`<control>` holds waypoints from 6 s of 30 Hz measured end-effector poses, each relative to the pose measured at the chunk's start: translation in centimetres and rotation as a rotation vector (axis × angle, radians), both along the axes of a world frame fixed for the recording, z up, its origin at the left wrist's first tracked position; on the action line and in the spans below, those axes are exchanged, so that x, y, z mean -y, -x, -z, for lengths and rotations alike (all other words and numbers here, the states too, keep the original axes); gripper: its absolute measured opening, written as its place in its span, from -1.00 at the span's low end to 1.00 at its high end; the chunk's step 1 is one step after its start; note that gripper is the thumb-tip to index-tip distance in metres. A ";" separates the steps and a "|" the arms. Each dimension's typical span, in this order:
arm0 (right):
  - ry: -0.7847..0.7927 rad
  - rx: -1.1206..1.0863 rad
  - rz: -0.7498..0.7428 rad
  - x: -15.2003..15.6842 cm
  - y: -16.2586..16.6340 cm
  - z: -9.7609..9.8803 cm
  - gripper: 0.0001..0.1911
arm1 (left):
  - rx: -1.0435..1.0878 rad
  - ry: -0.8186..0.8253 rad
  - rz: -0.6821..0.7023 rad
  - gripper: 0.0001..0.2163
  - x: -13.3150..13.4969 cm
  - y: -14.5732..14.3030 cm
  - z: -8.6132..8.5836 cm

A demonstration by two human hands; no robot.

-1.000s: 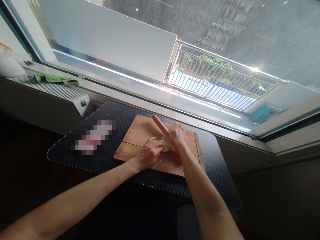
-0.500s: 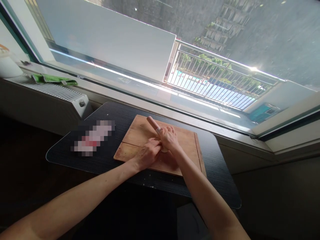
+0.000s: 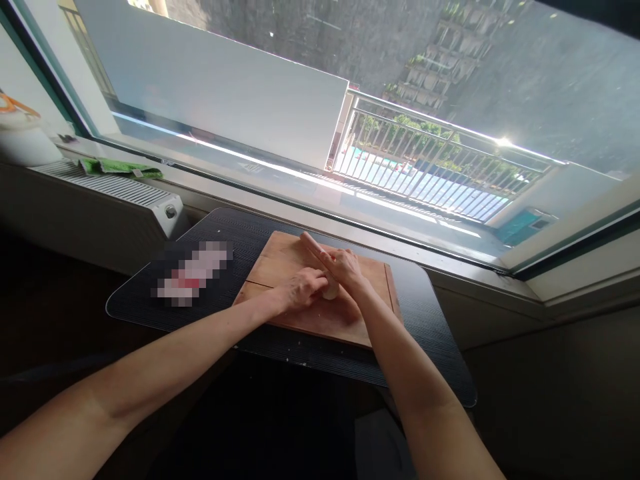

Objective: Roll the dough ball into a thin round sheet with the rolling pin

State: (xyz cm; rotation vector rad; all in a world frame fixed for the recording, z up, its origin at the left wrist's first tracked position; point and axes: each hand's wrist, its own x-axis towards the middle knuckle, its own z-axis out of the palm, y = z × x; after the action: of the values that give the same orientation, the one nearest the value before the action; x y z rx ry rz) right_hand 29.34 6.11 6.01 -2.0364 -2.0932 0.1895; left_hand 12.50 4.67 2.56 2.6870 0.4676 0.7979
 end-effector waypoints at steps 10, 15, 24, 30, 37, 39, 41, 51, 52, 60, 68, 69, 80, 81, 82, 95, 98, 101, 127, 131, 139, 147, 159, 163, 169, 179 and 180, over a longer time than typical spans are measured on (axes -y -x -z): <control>0.029 -0.173 -0.082 2.6 -0.6 -0.9 -0.63 | 0.124 -0.138 -0.255 -0.83 4.8 -0.8 0.8; 0.067 -0.027 0.021 4.1 1.1 0.4 -0.59 | 0.105 -0.070 -0.118 -0.73 4.5 1.1 0.8; 0.034 0.010 0.184 2.6 0.9 1.1 -0.58 | -0.002 -0.005 -0.150 -0.69 5.1 1.6 1.0; 0.093 0.016 0.097 3.5 0.9 1.1 -0.52 | 0.007 0.020 -0.162 -0.71 5.1 1.5 0.8; -0.033 0.079 0.057 2.1 0.8 0.3 -0.60 | 0.001 -0.022 -0.163 -0.73 5.1 1.4 0.7; 0.054 0.000 0.087 2.3 0.6 -0.2 -0.56 | 0.008 -0.028 -0.160 -0.73 5.1 1.5 0.7; 0.105 -0.083 0.107 2.8 0.4 -0.6 -0.50 | 0.030 -0.030 -0.155 -0.73 5.2 1.5 0.7; 0.115 0.021 0.081 5.0 1.3 0.0 -0.58 | 0.095 0.027 -0.131 -0.73 5.2 1.4 0.3; 0.108 0.034 0.085 4.8 1.5 0.1 -0.60 | 0.093 0.026 -0.132 -0.74 5.2 1.4 0.4; 0.149 0.057 0.052 4.7 2.0 -0.2 -0.59 | 0.075 0.014 -0.141 -0.72 5.1 1.5 0.7; 0.120 0.123 0.069 4.8 1.8 0.0 -0.54 | 0.053 -0.023 -0.144 -0.73 5.1 1.5 0.9; 0.114 0.109 0.051 5.0 1.9 0.0 -0.51 | 0.067 -0.017 -0.143 -0.73 5.0 1.5 0.9; 0.111 0.094 0.005 4.3 1.5 0.3 -0.42 | 0.055 -0.017 -0.141 -0.73 5.1 1.6 0.7; 0.114 0.087 -0.013 4.3 1.6 0.3 -0.42 | 0.059 -0.014 -0.136 -0.73 5.1 1.6 0.7; 0.121 0.087 -0.014 4.3 1.6 0.2 -0.42 | 0.054 -0.014 -0.132 -0.73 5.0 1.6 0.7; 0.146 0.096 0.111 3.3 1.1 0.2 -0.43 | 0.012 -0.009 -0.165 -0.74 5.0 1.4 0.8; 0.133 0.066 0.064 3.1 0.9 0.6 -0.43 | 0.009 0.005 -0.214 -0.76 5.0 0.8 0.7; 0.142 0.055 -0.004 3.0 0.6 0.8 -0.43 | 0.001 -0.036 -0.255 -0.76 4.6 0.2 0.6; 0.085 0.114 0.033 2.3 0.8 0.7 -0.45 | 0.051 0.055 -0.224 -0.70 5.3 1.1 0.9; -0.001 0.110 -0.076 2.5 1.3 0.9 -0.46 | 0.039 0.062 -0.204 -0.69 5.5 1.2 1.0; 0.001 0.182 0.106 1.9 -2.7 0.3 -0.60 | -0.024 0.203 -0.433 -0.73 2.7 0.2 -1.0; 0.051 -0.152 0.227 5.7 -4.4 -0.2 -0.67 | -0.326 0.403 -0.506 -0.87 0.0 -2.8 -4.4; 0.064 -0.235 0.183 5.5 -2.8 -1.5 -0.68 | -0.187 0.114 -0.311 -0.81 1.0 0.2 -2.9; 0.065 -0.193 0.095 3.9 -0.9 -1.8 -0.62 | -0.071 0.072 -0.170 -0.75 1.5 -0.4 -1.1; 0.074 0.068 0.083 2.9 1.4 -1.0 -0.52 | 0.066 0.031 -0.163 -0.71 3.1 1.4 0.2; 0.036 0.136 -0.082 2.3 2.3 -0.1 -0.58 | 0.024 -0.056 -0.281 -0.70 4.3 1.9 0.8; 0.056 0.132 -0.037 2.1 2.2 -0.1 -0.56 | 0.009 -0.067 -0.298 -0.71 4.5 1.9 0.8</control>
State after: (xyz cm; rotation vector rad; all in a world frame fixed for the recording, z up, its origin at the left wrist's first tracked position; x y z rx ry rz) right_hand 27.10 3.96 6.11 -2.0967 -2.2286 0.1246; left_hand 10.59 0.20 1.80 2.7097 0.8677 0.9185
